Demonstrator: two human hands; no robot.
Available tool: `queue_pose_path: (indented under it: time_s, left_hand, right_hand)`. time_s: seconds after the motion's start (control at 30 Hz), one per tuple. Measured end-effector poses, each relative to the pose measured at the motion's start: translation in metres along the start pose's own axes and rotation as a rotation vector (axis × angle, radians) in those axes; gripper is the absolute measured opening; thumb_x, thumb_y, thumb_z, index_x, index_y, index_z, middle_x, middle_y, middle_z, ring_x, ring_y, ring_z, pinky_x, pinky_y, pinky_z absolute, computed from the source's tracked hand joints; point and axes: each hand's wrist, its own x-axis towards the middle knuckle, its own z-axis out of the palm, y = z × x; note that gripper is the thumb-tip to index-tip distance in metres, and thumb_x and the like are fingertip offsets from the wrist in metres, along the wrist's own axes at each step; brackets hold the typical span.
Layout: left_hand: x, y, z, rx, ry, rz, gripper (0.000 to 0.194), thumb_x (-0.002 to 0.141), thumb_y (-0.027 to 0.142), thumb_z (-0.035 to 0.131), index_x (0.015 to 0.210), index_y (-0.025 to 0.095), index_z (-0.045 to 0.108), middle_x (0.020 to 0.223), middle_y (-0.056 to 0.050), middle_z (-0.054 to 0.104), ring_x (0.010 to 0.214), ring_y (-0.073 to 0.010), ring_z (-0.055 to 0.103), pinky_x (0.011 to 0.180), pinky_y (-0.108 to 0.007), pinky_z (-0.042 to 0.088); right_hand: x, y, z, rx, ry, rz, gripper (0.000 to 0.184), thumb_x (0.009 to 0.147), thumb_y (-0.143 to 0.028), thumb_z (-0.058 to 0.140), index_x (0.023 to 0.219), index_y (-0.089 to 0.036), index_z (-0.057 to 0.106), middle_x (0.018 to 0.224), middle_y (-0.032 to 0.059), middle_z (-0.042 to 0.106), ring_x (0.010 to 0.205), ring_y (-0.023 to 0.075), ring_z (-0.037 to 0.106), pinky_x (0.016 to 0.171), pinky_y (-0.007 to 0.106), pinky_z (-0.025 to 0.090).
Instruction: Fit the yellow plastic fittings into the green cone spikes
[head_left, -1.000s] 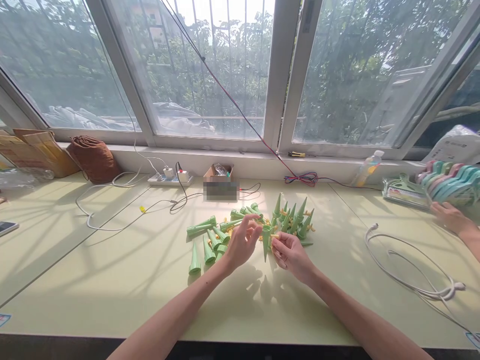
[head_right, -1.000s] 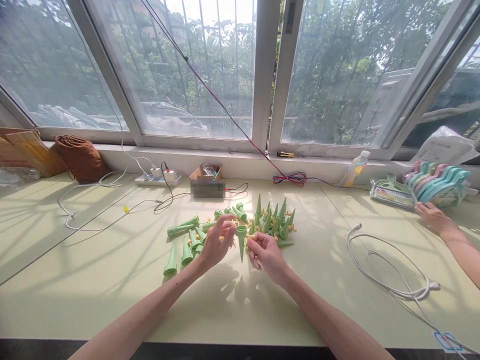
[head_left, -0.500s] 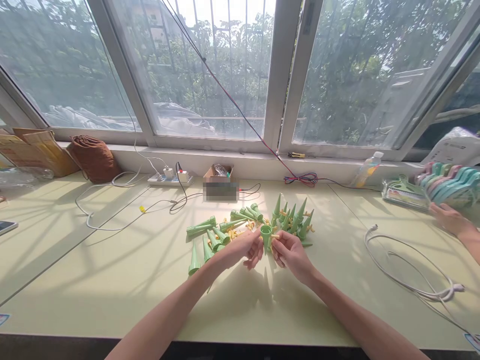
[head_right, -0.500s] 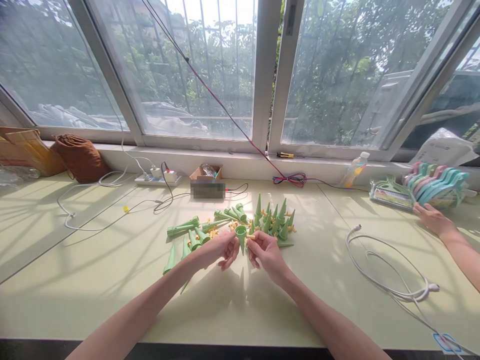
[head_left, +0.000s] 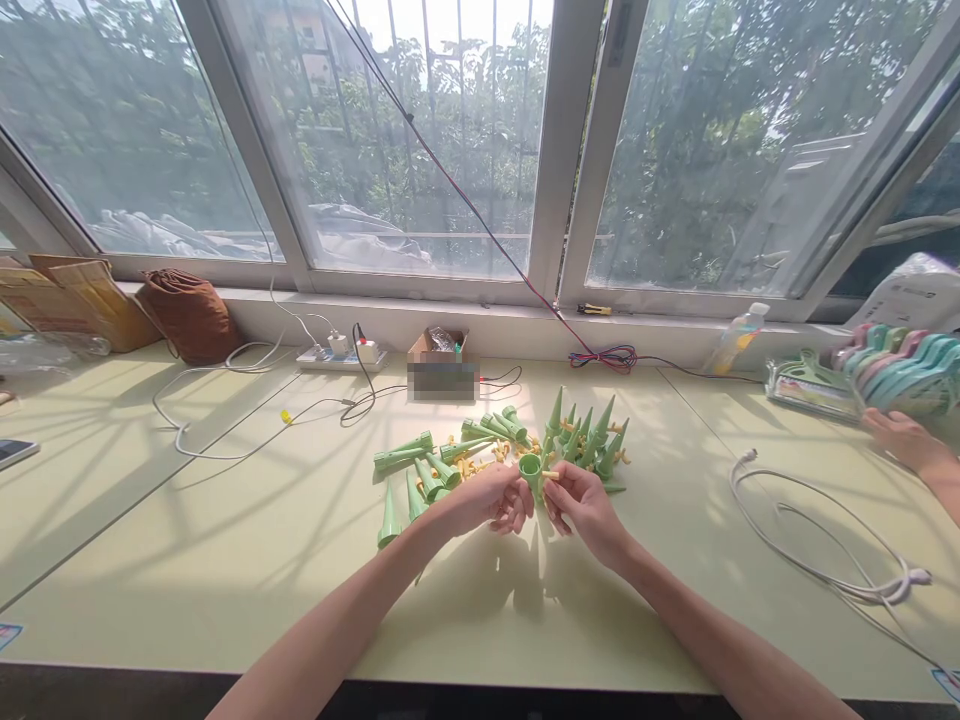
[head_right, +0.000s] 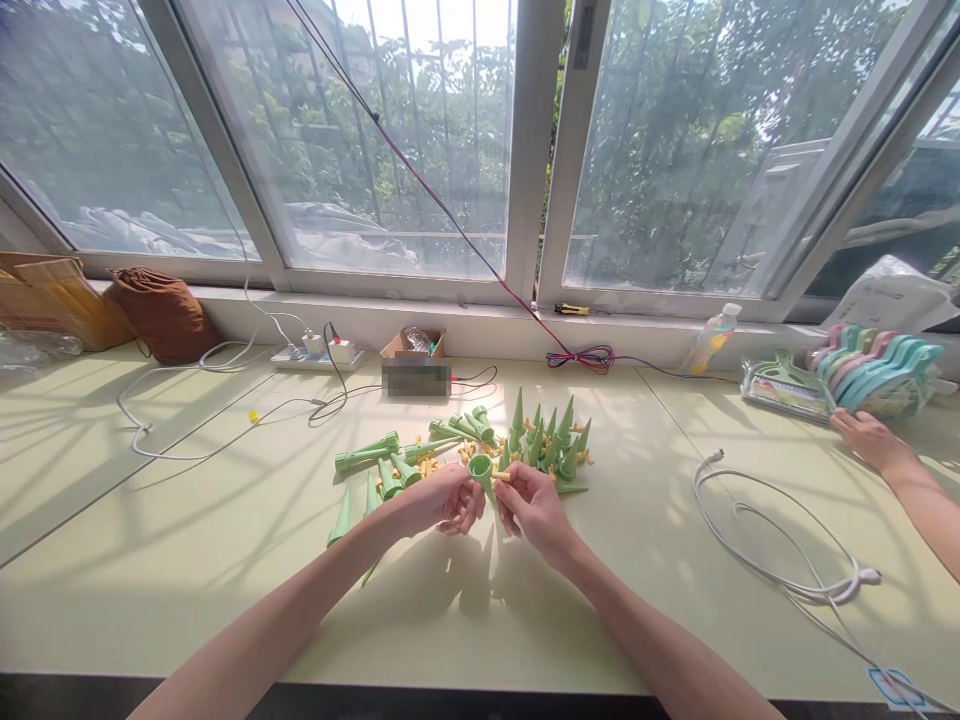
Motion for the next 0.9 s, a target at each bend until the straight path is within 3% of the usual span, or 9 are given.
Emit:
queue_pose_path:
  time_s: [0.43, 0.7, 0.9]
  left_hand:
    - [-0.0049, 0.0065, 0.0049, -0.076, -0.016, 0.012, 0.035, 0.078, 0.042, 0.061, 0.059, 0.013, 0.058, 0.048, -0.001, 0.052, 0.038, -0.0059, 0.037, 0.035, -0.018, 0.017]
    - [-0.0036, -0.0005, 0.0003, -0.1, -0.035, 0.082, 0.053, 0.083, 0.06, 0.06, 0.061, 0.012, 0.055, 0.053, 0.002, 0.044, 0.041, -0.0043, 0.034, 0.037, -0.02, 0.014]
    - [-0.0047, 0.0015, -0.0038, -0.062, -0.09, 0.136, 0.052, 0.088, 0.057, 0.057, 0.064, 0.011, 0.058, 0.053, 0.001, 0.045, 0.04, -0.0039, 0.033, 0.037, -0.02, 0.017]
  right_hand:
    - [-0.0034, -0.0059, 0.0044, -0.07, -0.026, -0.039, 0.036, 0.089, -0.048, 0.065, 0.072, -0.021, 0.048, 0.051, -0.0066, 0.048, 0.039, 0.0068, 0.038, 0.039, 0.021, 0.031]
    - [-0.0045, -0.0024, 0.0045, -0.065, -0.045, -0.051, 0.034, 0.091, -0.044, 0.063, 0.073, -0.021, 0.047, 0.049, -0.0074, 0.047, 0.039, 0.0066, 0.038, 0.039, 0.02, 0.029]
    - [-0.0057, -0.0027, 0.006, -0.059, -0.053, -0.045, 0.034, 0.092, -0.044, 0.063, 0.074, -0.02, 0.048, 0.05, -0.0071, 0.047, 0.039, 0.0068, 0.038, 0.039, 0.021, 0.03]
